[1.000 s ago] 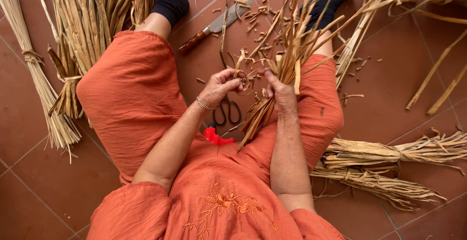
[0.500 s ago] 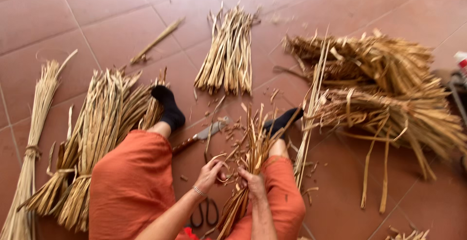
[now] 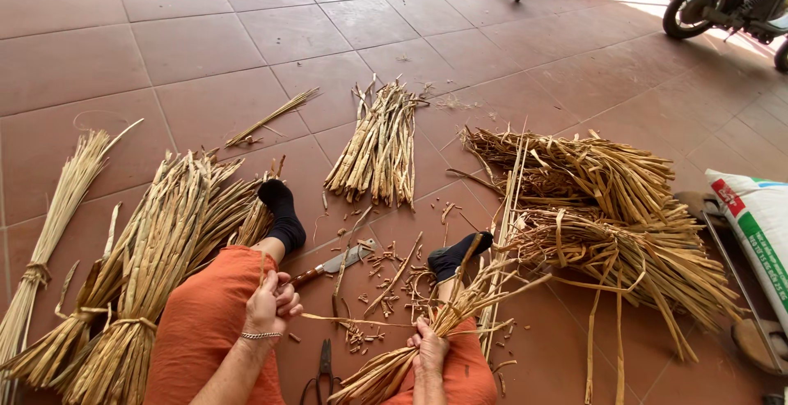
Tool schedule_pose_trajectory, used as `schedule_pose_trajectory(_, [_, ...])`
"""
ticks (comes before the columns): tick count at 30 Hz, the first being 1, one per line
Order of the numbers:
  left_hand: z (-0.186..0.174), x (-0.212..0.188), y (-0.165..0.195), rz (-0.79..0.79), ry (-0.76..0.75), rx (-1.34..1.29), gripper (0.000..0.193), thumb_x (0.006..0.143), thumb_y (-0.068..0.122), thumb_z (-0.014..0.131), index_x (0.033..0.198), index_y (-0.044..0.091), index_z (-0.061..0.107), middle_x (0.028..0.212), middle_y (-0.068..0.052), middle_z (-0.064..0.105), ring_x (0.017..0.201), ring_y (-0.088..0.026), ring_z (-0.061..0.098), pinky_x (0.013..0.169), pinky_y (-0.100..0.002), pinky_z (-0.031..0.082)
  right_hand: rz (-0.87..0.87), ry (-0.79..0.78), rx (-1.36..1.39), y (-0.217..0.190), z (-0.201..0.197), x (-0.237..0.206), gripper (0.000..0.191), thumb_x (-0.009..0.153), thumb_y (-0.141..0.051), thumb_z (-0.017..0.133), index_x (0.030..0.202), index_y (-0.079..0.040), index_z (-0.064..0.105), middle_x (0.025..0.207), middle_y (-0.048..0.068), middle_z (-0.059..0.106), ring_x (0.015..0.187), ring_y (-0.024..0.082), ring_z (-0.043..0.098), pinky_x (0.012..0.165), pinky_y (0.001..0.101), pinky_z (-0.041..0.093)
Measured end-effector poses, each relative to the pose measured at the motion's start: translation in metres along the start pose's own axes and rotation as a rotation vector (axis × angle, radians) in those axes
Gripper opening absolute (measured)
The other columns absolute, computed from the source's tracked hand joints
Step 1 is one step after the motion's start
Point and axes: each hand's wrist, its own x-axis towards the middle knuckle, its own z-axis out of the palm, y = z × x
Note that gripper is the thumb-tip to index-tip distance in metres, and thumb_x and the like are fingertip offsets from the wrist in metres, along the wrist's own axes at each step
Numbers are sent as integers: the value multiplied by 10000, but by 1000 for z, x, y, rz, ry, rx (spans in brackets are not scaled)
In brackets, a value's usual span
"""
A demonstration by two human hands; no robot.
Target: The person sits on a tiled floor and gathers dried plant stalks into bundles. They use scissors to trim the stalks and a knife to cut or adjust the material, then tie the bundles with string. The finished bundles are placed on the floor.
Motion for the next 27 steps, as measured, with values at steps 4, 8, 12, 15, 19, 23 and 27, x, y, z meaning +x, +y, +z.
schedule_pose_trajectory(4, [-6, -36, -20, -166, -7, 252, 724, 1047, 658, 207, 740, 91, 537, 442, 49, 281, 359, -119, 229, 339, -329, 199, -3, 104, 78, 4, 3, -3, 64, 885, 14, 698, 930, -9, 658, 685, 46, 599, 430, 90, 440, 405, 310, 427])
schedule_pose_trajectory(8, [-27, -99, -74, -539, -55, 244, 693, 1017, 674, 261, 721, 95, 501, 457, 15, 262, 375, -148, 222, 372, -334, 180, -9, 86, 25, 12, 7, -7, 72, 873, 10, 701, 925, 5, 652, 701, 99, 642, 417, 108, 427, 393, 310, 394])
schedule_pose_trajectory(12, [-44, -105, -91, -467, -350, 97, 631, 1010, 655, 342, 762, 110, 539, 447, 43, 258, 350, -109, 212, 345, -306, 185, -14, 42, -42, 19, 11, -9, 61, 873, 3, 689, 924, 31, 671, 692, 94, 640, 423, 129, 459, 387, 309, 398])
schedule_pose_trajectory(15, [-47, -101, -89, -363, -237, 202, 605, 1022, 616, 400, 798, 84, 580, 463, 18, 310, 388, -139, 290, 402, -322, 303, 6, 158, -221, 19, 7, -9, 61, 890, -11, 709, 949, 0, 700, 729, 91, 699, 474, 103, 540, 430, 279, 443])
schedule_pose_trajectory(19, [-47, -109, -74, -372, 68, 227, 525, 1019, 529, 443, 844, 66, 617, 569, -36, 477, 534, -201, 495, 596, -382, 502, 25, 29, -115, 20, 2, -10, 73, 888, -59, 721, 921, -21, 669, 691, 72, 655, 431, 120, 454, 393, 289, 373])
schedule_pose_trajectory(23, [-37, -117, -58, -223, 35, 209, 510, 1038, 481, 460, 889, 33, 652, 690, -62, 597, 672, -213, 594, 733, -429, 558, -5, 8, -81, 22, -3, -12, 94, 877, -49, 730, 945, -35, 666, 701, 78, 673, 431, 118, 465, 395, 283, 390])
schedule_pose_trajectory(27, [-32, -132, -34, -154, -22, 236, 493, 1050, 449, 406, 959, 31, 650, 733, -88, 625, 766, -237, 661, 804, -441, 566, -4, 33, -120, 24, -9, -13, 105, 883, -46, 730, 976, -15, 692, 744, 95, 713, 441, 102, 484, 397, 266, 407])
